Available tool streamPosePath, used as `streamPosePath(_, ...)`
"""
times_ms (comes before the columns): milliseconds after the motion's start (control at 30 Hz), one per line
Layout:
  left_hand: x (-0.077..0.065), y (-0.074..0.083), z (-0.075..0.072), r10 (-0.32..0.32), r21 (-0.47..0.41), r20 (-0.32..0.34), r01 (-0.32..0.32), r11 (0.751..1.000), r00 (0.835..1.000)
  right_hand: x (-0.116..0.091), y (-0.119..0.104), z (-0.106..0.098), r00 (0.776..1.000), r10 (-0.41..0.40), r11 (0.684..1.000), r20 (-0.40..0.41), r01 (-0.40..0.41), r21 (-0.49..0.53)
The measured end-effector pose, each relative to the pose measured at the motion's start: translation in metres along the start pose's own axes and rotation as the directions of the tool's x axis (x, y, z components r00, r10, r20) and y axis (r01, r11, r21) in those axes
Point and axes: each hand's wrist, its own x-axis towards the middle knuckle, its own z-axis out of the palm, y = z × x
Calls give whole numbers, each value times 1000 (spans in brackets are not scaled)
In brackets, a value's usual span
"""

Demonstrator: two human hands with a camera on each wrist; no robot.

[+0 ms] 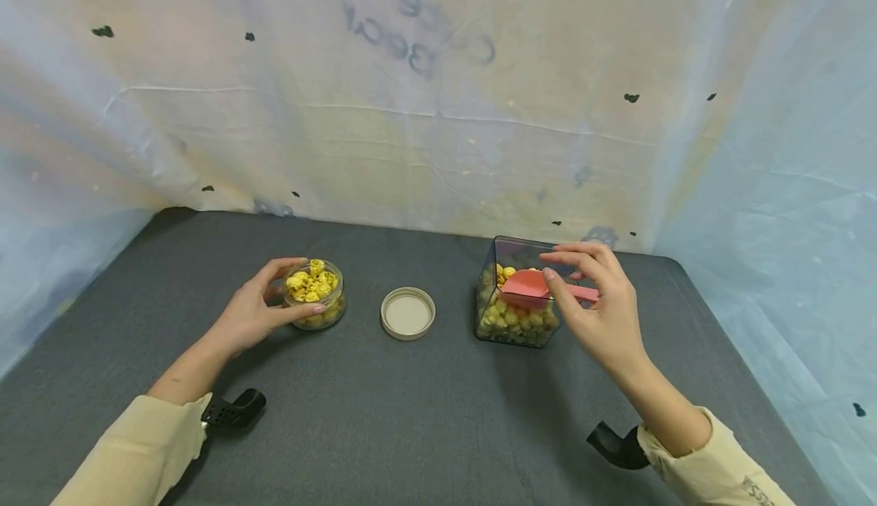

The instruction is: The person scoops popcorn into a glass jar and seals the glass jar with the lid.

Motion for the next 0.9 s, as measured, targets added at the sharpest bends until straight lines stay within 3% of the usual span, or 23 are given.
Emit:
streamPosePath(400,-1,0,2,-18,-2,6,18,1000,1000,4,-9,23,1000,-26,991,1,25,129)
streamPosePath(900,0,2,4,6,-11,-5,-6,1000,1000,5,-15,64,996,-72,948,44,55,312)
